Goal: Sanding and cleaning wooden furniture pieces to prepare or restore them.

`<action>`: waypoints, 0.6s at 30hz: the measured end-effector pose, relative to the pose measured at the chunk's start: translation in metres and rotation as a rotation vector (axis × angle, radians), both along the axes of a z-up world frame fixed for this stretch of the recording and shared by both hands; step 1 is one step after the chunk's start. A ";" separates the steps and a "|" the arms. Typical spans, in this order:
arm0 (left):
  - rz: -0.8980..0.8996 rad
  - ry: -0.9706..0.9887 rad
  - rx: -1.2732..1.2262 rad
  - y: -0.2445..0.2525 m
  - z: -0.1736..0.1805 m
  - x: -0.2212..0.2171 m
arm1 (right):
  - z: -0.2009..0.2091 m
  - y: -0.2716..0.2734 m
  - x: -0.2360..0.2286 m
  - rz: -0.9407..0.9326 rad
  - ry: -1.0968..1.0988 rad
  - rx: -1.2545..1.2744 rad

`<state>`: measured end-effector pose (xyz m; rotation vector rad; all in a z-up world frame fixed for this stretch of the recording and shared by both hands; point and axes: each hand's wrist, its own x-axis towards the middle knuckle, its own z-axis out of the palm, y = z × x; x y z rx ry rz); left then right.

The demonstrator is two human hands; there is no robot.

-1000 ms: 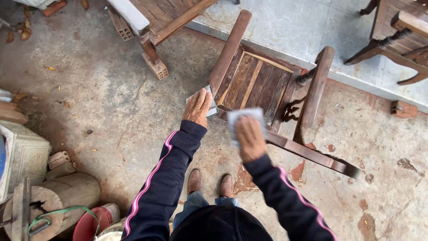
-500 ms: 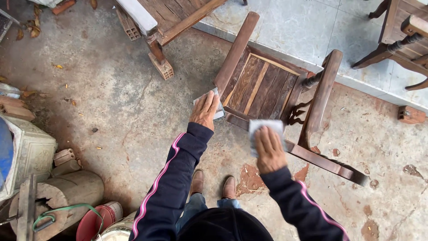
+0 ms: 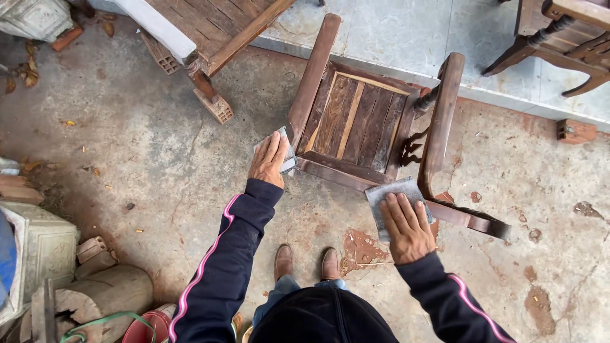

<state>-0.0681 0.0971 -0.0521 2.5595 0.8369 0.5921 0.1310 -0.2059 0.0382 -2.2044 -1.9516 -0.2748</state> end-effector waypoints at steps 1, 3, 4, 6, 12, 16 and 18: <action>-0.005 -0.002 -0.013 0.003 0.001 -0.001 | -0.004 -0.003 -0.003 -0.048 0.016 -0.017; -0.005 -0.004 -0.001 0.006 -0.005 -0.003 | -0.037 0.036 -0.022 -0.051 0.052 0.123; 0.001 -0.007 0.006 0.007 -0.008 -0.002 | -0.052 0.055 -0.028 -0.046 0.087 0.259; 0.000 -0.002 0.021 0.006 -0.004 0.003 | -0.032 0.078 -0.029 -0.017 0.116 0.227; -0.007 0.048 0.027 0.006 0.001 -0.001 | -0.006 0.015 0.009 -0.017 -0.077 0.031; 0.033 0.050 0.005 -0.001 0.005 -0.003 | -0.006 -0.011 0.010 -0.096 0.043 0.033; 0.041 0.037 0.010 -0.001 0.007 0.003 | -0.034 0.024 -0.007 -0.070 0.076 0.134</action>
